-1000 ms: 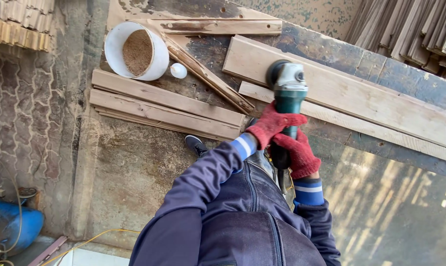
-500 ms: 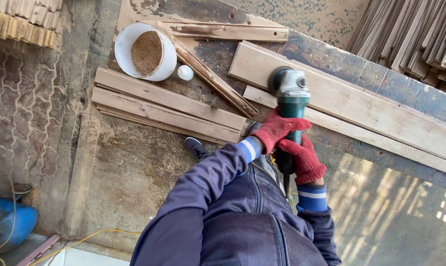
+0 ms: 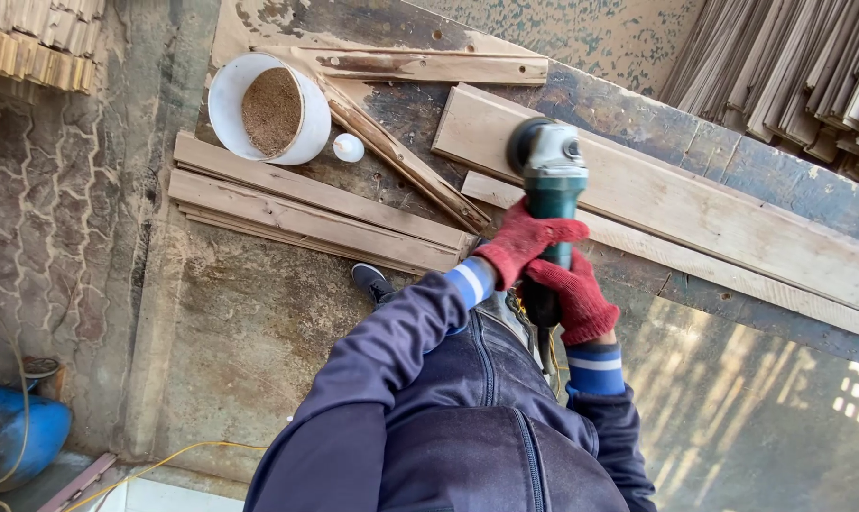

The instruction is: Sanding a wooden plank using a handheld power sander.

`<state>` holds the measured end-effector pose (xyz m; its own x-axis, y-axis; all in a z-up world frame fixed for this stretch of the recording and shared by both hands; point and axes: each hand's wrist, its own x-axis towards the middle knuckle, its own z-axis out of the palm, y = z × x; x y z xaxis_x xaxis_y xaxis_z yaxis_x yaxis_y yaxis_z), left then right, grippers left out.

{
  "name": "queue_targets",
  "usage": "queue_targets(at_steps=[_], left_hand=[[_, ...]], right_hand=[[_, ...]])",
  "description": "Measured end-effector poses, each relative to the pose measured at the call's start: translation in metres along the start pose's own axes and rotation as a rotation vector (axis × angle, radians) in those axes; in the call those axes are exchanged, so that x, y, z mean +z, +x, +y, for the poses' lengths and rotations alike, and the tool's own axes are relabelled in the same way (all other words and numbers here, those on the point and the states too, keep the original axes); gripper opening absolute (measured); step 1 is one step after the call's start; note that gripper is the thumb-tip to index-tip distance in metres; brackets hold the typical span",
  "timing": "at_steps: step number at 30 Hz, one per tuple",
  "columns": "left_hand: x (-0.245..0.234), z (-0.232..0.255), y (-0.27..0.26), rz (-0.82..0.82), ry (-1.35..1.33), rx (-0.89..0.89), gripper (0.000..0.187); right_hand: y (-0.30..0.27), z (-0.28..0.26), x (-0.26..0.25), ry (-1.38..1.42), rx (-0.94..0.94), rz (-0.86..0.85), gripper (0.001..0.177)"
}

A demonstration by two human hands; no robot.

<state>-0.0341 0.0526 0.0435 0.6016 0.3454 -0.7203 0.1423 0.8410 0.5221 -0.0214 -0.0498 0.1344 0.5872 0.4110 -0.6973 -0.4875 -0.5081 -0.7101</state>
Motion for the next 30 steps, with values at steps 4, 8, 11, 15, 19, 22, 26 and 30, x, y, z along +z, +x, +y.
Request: queue_targets(at_steps=[4, 8, 11, 15, 19, 22, 26, 30], left_hand=[[-0.001, 0.031, -0.022, 0.051, 0.122, 0.014, 0.056], [0.022, 0.039, -0.03, -0.186, 0.103, -0.072, 0.042], [0.043, -0.017, 0.017, 0.062, 0.095, -0.035, 0.063], [0.078, -0.045, 0.026, 0.031, 0.134, -0.097, 0.06], [0.105, -0.078, 0.031, -0.015, 0.031, -0.119, 0.062], [0.115, -0.073, 0.025, -0.073, 0.256, -0.144, 0.072], [0.088, -0.041, 0.02, 0.009, 0.128, -0.101, 0.063], [0.047, -0.013, 0.02, 0.127, 0.06, -0.001, 0.059]], right_hand=[[0.008, -0.008, -0.004, -0.042, -0.013, -0.091, 0.049], [0.005, -0.017, -0.023, -0.016, -0.012, -0.055, 0.048], [0.008, -0.015, -0.048, -0.017, -0.016, -0.038, 0.047], [0.001, -0.008, -0.079, 0.022, 0.015, 0.042, 0.044], [-0.011, -0.002, -0.101, 0.106, -0.002, 0.122, 0.034], [-0.013, -0.004, -0.101, 0.2, -0.018, 0.117, 0.025], [0.005, -0.009, -0.085, 0.18, -0.073, 0.033, 0.028], [0.027, -0.019, -0.05, -0.089, -0.002, -0.062, 0.048]])
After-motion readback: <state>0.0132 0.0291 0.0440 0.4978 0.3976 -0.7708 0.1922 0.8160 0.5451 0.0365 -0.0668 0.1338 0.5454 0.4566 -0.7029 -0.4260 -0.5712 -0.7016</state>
